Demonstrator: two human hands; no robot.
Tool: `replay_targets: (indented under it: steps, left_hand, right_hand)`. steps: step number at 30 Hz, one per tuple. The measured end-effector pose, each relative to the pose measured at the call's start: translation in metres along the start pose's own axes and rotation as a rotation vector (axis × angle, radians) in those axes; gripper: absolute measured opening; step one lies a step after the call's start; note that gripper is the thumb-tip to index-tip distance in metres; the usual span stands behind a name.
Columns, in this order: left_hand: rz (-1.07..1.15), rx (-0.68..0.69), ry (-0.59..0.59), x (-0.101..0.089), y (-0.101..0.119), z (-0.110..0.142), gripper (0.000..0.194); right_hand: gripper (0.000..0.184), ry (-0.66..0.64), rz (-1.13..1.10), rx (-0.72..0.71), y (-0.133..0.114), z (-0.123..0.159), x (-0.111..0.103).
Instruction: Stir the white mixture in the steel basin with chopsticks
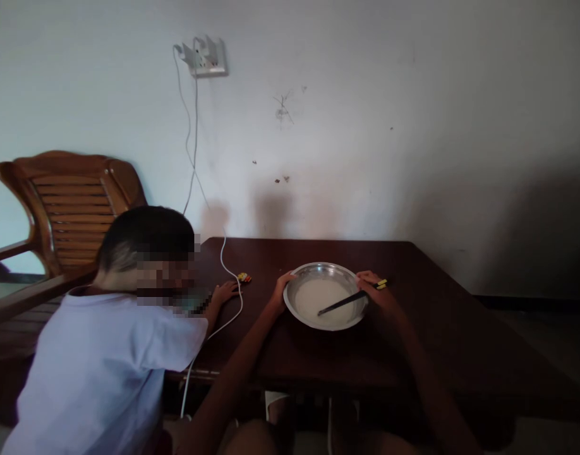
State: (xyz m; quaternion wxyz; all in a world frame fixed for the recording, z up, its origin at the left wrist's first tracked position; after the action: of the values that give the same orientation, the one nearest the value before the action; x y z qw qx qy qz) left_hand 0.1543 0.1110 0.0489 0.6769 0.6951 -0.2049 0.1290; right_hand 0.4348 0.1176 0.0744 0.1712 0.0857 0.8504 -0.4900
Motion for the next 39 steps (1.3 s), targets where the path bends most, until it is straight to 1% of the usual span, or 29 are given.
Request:
replay_targets:
  steps: [1,2,4,6,8,9,11,12,14,15,16,18,20,22,23,25,28,30,31,33,36,37,39]
  left_hand:
    - [-0.002,-0.003,-0.004,0.0,0.0,0.0,0.036]
    - [-0.002,-0.004,-0.006,0.0,0.0,0.0,0.035]
    - [-0.001,0.001,0.0,0.0,0.001,0.0,0.034]
    - [-0.002,0.005,0.01,0.0,0.002,0.001,0.031]
    - [0.0,0.009,0.011,0.001,0.003,0.002,0.029]
    - [0.0,0.006,0.011,0.002,0.003,0.003,0.028]
    - [-0.005,0.006,0.017,0.003,0.004,0.004,0.027]
    - [-0.007,0.012,0.022,0.003,0.004,0.004,0.027]
    - [-0.003,0.023,0.036,0.004,0.004,0.004,0.029]
    - [0.003,0.025,0.037,0.004,0.004,0.004,0.031]
    - [0.01,0.025,0.035,0.003,0.004,0.003,0.032]
    - [0.015,0.011,0.032,0.002,0.003,0.002,0.034]
    - [0.01,-0.003,0.032,0.001,0.002,0.002,0.034]
    - [0.007,-0.011,0.038,0.0,0.002,0.002,0.034]
    - [0.006,-0.013,0.039,0.0,0.002,0.002,0.034]
    - [0.009,-0.014,0.04,0.0,0.002,0.002,0.033]
    - [0.011,-0.005,0.036,0.002,0.002,0.003,0.032]
    - [0.008,0.006,0.025,0.002,0.002,0.002,0.032]
    - [0.004,0.006,0.02,0.002,0.002,0.002,0.033]
    - [-0.002,0.003,0.015,0.001,0.001,0.002,0.034]
    - [-0.013,0.011,0.018,-0.003,-0.001,0.001,0.034]
    - [-0.017,0.016,0.018,-0.004,-0.002,0.001,0.034]
    - [-0.02,0.017,0.012,-0.005,-0.003,0.0,0.034]
  right_hand:
    - [0.048,-0.021,0.018,-0.021,-0.002,-0.001,0.008]
    - [0.047,-0.006,0.044,-0.038,-0.002,-0.002,0.013]
    - [0.046,0.099,0.098,-0.05,0.0,-0.004,0.015]
    - [0.046,0.226,0.114,-0.017,0.005,-0.006,0.005]
    - [0.049,0.292,0.073,0.044,0.01,-0.006,-0.01]
    - [0.05,0.294,0.037,0.071,0.011,-0.005,-0.016]
    - [0.052,0.226,-0.026,0.085,0.01,-0.004,-0.019]
    - [0.051,0.173,-0.043,0.076,0.008,-0.003,-0.016]
    - [0.048,0.071,-0.043,0.042,0.003,-0.002,-0.002]
    - [0.045,0.05,-0.029,0.026,0.001,-0.003,0.005]
    - [0.042,0.057,-0.01,0.017,0.0,-0.003,0.011]
    - [0.04,0.124,0.028,0.02,0.001,-0.004,0.014]
    - [0.041,0.222,0.037,0.055,0.004,-0.004,0.006]
    - [0.043,0.285,0.007,0.095,0.007,-0.004,-0.007]
    - [0.044,0.288,-0.02,0.106,0.008,-0.003,-0.012]
    - [0.044,0.231,-0.072,0.096,0.006,-0.002,-0.016]
    - [0.043,0.081,-0.055,0.033,-0.002,-0.001,-0.003]
    - [0.042,0.047,0.006,-0.002,-0.005,-0.001,0.009]
    - [0.042,0.061,0.033,-0.008,-0.006,-0.001,0.013]
    - [0.043,0.138,0.054,0.005,-0.004,-0.002,0.013]
    - [0.043,0.244,0.018,0.062,0.001,-0.002,-0.002]
    - [0.043,0.256,-0.007,0.083,0.002,-0.001,-0.008]
    - [0.044,0.218,-0.069,0.102,0.001,0.0,-0.014]
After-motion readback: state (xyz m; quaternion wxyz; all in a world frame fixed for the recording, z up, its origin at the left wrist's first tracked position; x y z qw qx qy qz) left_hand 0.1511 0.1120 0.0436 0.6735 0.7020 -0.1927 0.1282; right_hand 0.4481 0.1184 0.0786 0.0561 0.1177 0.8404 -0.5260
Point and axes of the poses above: each hand's wrist, its own z-axis away from the middle knuckle, its own x-axis out of the palm, y = z × x, the point moved 2 cm from there along -z, towards the middle knuckle, and after that the axes turned 5 degrees about -y, right-handed, at the moved point
